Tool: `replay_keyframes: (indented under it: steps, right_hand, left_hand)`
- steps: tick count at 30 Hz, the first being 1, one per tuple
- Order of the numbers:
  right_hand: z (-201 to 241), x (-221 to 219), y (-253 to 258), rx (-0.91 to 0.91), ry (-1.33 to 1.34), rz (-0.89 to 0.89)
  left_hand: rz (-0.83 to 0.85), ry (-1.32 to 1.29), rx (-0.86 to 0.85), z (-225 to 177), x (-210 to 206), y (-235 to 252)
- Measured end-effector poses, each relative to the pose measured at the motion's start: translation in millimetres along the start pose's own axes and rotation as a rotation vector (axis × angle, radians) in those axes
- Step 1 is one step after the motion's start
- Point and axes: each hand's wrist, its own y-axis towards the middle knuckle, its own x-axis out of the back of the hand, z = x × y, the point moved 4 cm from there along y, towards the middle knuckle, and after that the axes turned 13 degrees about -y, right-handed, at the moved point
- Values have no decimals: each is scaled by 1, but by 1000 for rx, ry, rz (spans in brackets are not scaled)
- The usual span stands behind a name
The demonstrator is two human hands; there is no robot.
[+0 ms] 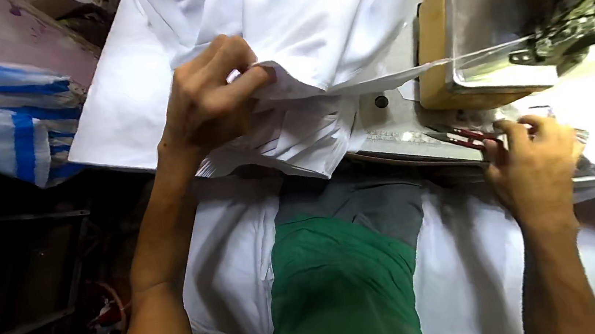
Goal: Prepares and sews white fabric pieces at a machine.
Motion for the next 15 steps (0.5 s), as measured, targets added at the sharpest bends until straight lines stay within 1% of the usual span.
replay_keyframes:
  steps: [3,7,12,15]
  right_hand:
    - [1,-2,-9,67,69,-10]
    - [17,-18,-20,55,10,-102]
    - [34,-28,-13,10,-37,-141]
    - [34,-34,-6,40,-76,-124]
  left_hand:
    - [16,-49,68,7,5,11]
    - [11,27,207,25,10,36]
    - [41,51,336,59,9,70]
    - [119,19,420,68,0,93]
